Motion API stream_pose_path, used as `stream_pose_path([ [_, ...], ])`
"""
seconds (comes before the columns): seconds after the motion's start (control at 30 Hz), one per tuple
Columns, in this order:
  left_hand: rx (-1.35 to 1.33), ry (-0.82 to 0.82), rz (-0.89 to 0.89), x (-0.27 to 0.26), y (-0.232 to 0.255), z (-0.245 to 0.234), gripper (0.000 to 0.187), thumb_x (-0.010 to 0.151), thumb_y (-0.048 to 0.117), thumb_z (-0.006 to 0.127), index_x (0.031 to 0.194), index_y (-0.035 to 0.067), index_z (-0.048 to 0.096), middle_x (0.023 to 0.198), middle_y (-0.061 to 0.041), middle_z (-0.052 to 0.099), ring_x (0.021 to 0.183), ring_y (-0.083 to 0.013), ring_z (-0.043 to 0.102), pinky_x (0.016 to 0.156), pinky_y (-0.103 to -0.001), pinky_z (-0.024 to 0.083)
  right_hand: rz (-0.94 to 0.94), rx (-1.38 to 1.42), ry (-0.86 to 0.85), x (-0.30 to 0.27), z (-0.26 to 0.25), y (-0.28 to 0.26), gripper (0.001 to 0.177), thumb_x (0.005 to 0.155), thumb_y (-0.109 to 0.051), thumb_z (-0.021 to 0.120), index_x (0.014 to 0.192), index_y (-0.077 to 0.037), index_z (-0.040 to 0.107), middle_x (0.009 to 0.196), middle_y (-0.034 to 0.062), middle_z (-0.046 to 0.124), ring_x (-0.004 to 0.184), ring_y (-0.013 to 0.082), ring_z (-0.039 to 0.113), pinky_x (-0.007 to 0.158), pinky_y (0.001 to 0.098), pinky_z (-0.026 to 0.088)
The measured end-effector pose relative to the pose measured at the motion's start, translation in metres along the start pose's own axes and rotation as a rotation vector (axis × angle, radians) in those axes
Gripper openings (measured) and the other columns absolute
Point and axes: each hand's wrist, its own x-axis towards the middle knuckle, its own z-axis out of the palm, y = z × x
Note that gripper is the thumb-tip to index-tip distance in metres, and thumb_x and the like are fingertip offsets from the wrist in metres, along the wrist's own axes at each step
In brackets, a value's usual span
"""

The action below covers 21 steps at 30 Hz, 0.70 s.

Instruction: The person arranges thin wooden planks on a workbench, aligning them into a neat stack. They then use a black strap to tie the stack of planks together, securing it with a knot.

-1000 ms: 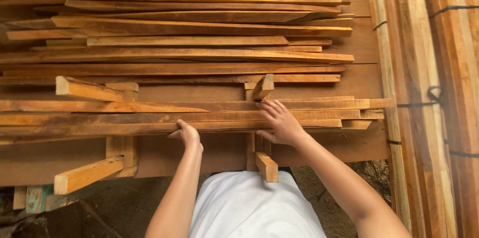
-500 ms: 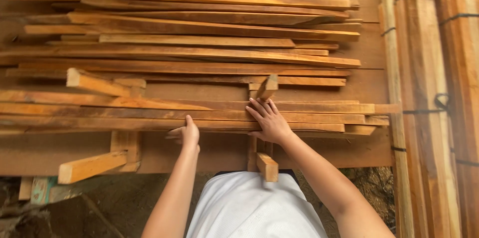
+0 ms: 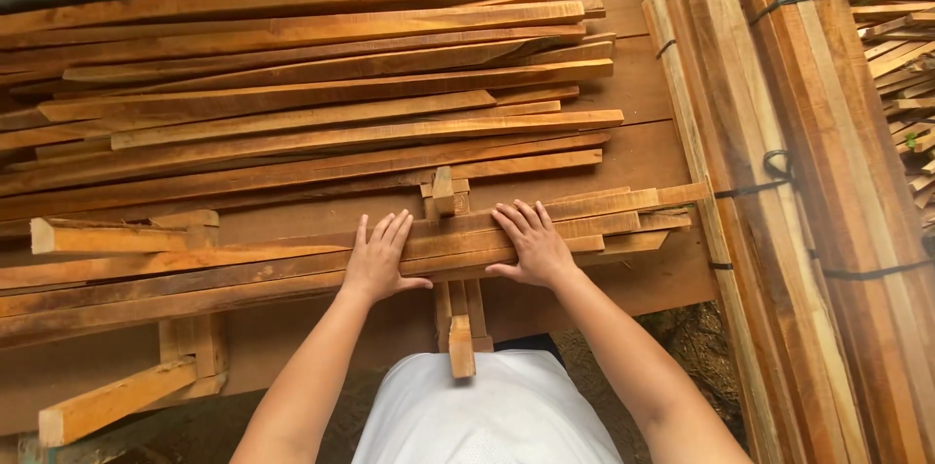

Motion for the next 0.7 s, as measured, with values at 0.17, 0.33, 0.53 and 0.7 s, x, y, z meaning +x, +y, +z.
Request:
stream_pose_path([
  [0.17, 0.029, 0.044, 0.052, 0.009, -0.007, 0.000, 0.132, 0.051, 0.090, 0.072, 0.158, 0.021, 0.036, 0.153, 0.004, 0.046, 0.139, -0.0172, 0.043, 0.118, -0.047, 0.028, 0.013, -0.050, 0.048, 0.008, 0.016, 0.011, 0.115, 0.064, -0.082, 0.068, 0.157, -0.021, 0.038, 0.153, -0.0015, 0.044, 0.144, 0.0233, 0.036, 0.123, 0.0510, 0.021],
  [0.33, -0.017, 0.068, 0.069, 0.003, -0.010, 0.007, 0.128, 0.054, 0.086, 0.074, 0.157, 0.020, 0.037, 0.148, 0.001, 0.049, 0.137, -0.0183, 0.044, 0.114, -0.044, 0.031, 0.004, -0.070, -0.051, 0.024, 0.010, 0.009, 0.121, 0.051, -0.084, 0.072, 0.151, -0.023, 0.042, 0.142, -0.0012, 0.050, 0.135, 0.0198, 0.043, 0.117, 0.0433, 0.027],
  [0.53, -0.027, 0.111, 0.104, -0.003, -0.017, 0.009, 0.126, 0.054, 0.083, 0.076, 0.155, 0.018, 0.039, 0.146, 0.000, 0.050, 0.135, -0.0187, 0.044, 0.113, -0.044, 0.031, -0.013, -0.032, -0.056, 0.029, 0.020, 0.005, 0.120, 0.047, -0.081, 0.076, 0.145, -0.019, 0.046, 0.138, 0.0022, 0.053, 0.133, 0.0213, 0.047, 0.115, 0.0411, 0.031],
  [0.7, 0.016, 0.067, 0.107, -0.030, -0.065, 0.008, 0.128, 0.054, 0.082, 0.079, 0.157, 0.019, 0.037, 0.149, 0.000, 0.049, 0.137, -0.0196, 0.044, 0.114, -0.044, 0.032, -0.075, 0.029, -0.001, 0.044, 0.016, -0.046, 0.116, 0.053, -0.079, 0.078, 0.144, -0.012, 0.051, 0.138, 0.0091, 0.054, 0.134, 0.0281, 0.045, 0.113, 0.0446, 0.031],
])
